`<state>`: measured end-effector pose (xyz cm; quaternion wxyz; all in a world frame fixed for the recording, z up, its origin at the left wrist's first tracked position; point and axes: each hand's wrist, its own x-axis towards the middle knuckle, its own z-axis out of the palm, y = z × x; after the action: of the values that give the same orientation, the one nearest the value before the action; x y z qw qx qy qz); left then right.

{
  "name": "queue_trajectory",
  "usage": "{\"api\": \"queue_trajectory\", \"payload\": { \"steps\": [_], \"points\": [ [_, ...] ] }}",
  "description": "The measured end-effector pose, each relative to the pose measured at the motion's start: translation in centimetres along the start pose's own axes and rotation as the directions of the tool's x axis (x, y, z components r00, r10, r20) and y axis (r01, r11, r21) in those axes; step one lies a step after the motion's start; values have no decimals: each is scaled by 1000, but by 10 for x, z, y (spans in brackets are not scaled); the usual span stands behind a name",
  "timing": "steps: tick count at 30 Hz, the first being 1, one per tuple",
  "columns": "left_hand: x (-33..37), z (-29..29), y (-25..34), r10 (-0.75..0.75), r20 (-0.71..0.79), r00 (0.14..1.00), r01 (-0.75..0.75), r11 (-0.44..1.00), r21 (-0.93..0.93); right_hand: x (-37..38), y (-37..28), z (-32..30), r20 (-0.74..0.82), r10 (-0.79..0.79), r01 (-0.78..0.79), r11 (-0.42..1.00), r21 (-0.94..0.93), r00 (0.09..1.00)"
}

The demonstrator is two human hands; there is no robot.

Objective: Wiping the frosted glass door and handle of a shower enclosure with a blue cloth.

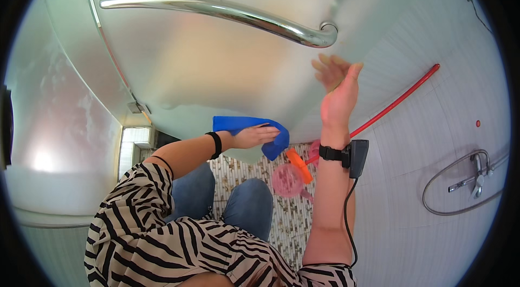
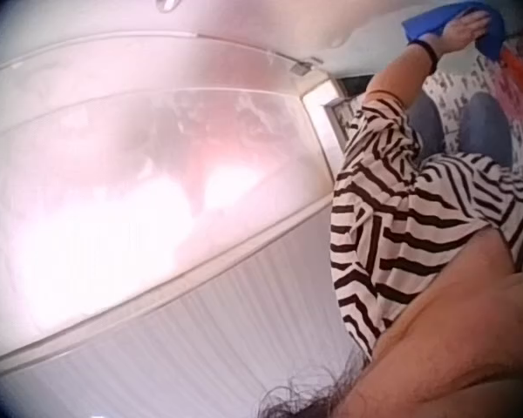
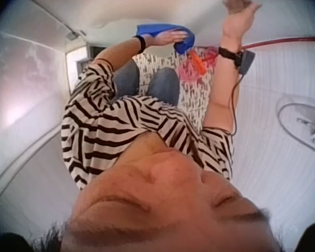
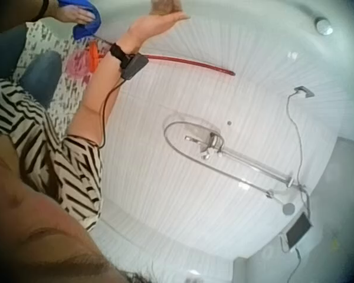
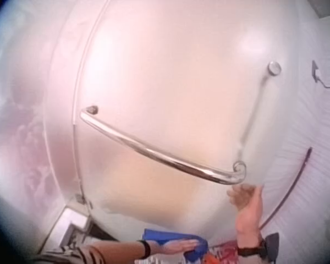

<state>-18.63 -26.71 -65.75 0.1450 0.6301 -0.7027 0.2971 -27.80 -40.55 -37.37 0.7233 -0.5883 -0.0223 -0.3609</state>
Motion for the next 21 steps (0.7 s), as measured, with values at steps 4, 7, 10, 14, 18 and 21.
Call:
{"api": "queue_trajectory", "payload": {
  "steps": [4,7,10,14,18,21],
  "points": [
    [12,-22,0,-11,41,999,14,998,-69,4,3,-4,6,-13,13,1000,26,1000],
    [39,-53,1,-33,50,998,29,995,92,4,4,-11,-19,-36,36,999,-4,999],
    [66,-77,4,-144,-93,985,152,985,85,6,4,-11,-22,-52,52,999,-14,998],
    [45,-37,7,-141,-124,982,146,988,39,5,1,-3,-59,-43,42,999,-25,997],
    [-24,-2,5,5,131,991,-13,998,62,3,2,-3,-36,-3,3,1000,20,999],
    [-70,-18,-17,-2,221,975,52,974,-221,1,2,-2,-77,-19,18,1000,-13,997]
  ]
}}
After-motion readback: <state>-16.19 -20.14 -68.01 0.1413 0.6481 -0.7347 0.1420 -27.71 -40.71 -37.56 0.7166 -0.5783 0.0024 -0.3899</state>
